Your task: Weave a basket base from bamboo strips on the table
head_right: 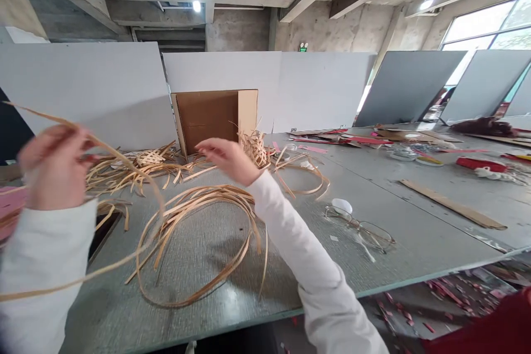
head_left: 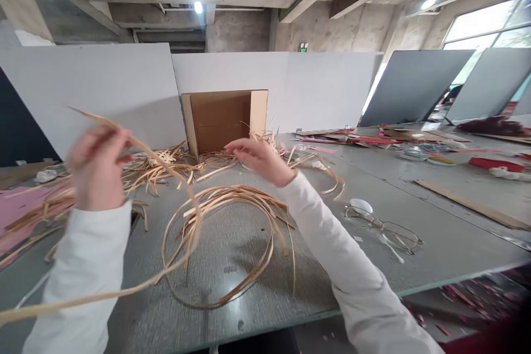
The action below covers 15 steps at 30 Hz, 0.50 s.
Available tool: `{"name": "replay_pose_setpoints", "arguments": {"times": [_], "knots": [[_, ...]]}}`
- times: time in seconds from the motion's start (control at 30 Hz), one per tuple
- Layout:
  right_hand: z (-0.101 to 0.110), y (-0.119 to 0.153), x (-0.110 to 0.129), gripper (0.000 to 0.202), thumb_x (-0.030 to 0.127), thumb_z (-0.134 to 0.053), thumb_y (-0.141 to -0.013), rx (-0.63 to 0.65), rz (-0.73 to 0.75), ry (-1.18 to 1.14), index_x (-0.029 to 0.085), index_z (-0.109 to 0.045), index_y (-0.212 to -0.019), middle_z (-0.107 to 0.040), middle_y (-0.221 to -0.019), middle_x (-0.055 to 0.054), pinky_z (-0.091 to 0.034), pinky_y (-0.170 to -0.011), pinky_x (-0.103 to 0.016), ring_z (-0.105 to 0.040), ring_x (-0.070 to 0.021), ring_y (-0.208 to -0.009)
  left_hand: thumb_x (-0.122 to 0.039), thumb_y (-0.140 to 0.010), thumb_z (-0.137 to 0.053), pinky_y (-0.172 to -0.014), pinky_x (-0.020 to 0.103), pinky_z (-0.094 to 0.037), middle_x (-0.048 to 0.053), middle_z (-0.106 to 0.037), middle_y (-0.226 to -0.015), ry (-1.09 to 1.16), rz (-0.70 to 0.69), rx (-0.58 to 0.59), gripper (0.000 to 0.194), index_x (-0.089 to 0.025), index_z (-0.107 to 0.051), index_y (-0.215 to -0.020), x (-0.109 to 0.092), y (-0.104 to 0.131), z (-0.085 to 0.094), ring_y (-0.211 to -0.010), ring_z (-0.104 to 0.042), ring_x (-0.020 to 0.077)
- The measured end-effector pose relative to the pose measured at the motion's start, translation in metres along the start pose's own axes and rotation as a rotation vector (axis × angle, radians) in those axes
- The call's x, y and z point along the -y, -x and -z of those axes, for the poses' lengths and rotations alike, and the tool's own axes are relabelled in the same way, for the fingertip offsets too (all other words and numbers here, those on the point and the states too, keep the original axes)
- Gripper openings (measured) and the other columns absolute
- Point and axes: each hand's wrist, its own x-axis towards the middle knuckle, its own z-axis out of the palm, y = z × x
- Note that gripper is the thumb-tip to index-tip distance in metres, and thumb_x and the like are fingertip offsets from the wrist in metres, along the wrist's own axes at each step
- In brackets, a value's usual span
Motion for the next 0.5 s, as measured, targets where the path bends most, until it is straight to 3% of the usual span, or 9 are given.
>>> {"name": "replay_pose_setpoints", "arguments": {"times": [0.1, 0.23, 0.3, 0.37, 0.5], "knots": [[-0.042, 0.033, 0.022, 0.026, 0.027, -0.045, -0.086, 0.19, -0.004, -0.031, 0.019, -0.054, -0.109, -0.064, -0.094, -0.002, -0.047, -0.067, -0.024, -0.06, -0.01, -0.075, -0.034, -0.068, -0.07, -0.046, 0.016, -0.046, 0.002, -0.061, -0.072, 0.012, 0.117, 0.159, 0.03, -0.01, -0.062, -0.083, 0.013, 0.054, -0.023, -0.061, -0.056, 0.0102], [-0.084, 0.075, 0.002, 0.037, 0.026, -0.063, -0.074, 0.377, -0.124, 0.036, 0.023, -0.051, -0.109, -0.066, -0.091, 0.0, -0.046, -0.066, -0.024, -0.061, -0.0116, -0.069, -0.042, -0.068, -0.067, -0.05, 0.019, -0.049, 0.003, -0.062, -0.078, -0.059, 0.357, 0.402, 0.034, -0.014, -0.061, -0.086, 0.057, 0.103, -0.021, -0.067, -0.058, 0.0142], [-0.098, 0.088, -0.015, 0.04, 0.019, -0.066, -0.07, 0.397, -0.23, -0.015, 0.023, -0.05, -0.107, -0.065, -0.085, 0.002, -0.045, -0.062, -0.022, -0.06, -0.0108, -0.065, -0.046, -0.067, -0.067, -0.053, 0.021, -0.05, 0.004, -0.062, -0.079, -0.053, 0.481, 0.505, 0.038, -0.014, -0.06, -0.086, 0.078, 0.114, -0.017, -0.069, -0.059, 0.0153], [-0.108, 0.096, -0.027, 0.038, 0.015, -0.066, -0.066, 0.418, -0.287, -0.103, 0.021, -0.052, -0.101, -0.064, -0.079, 0.003, -0.044, -0.059, -0.021, -0.057, -0.0098, -0.062, -0.048, -0.066, -0.067, -0.055, 0.022, -0.051, 0.004, -0.063, -0.077, -0.051, 0.516, 0.551, 0.04, -0.013, -0.06, -0.084, 0.091, 0.12, -0.014, -0.069, -0.06, 0.0163], [-0.115, 0.102, -0.032, 0.024, 0.012, -0.065, -0.065, 0.393, -0.3, -0.24, 0.02, -0.056, -0.086, -0.058, -0.067, 0.005, -0.042, -0.055, -0.019, -0.052, -0.0081, -0.057, -0.051, -0.065, -0.067, -0.056, 0.025, -0.051, 0.005, -0.063, -0.077, -0.052, 0.535, 0.599, 0.043, -0.014, -0.06, -0.085, 0.095, 0.126, -0.013, -0.068, -0.061, 0.0181]]}}
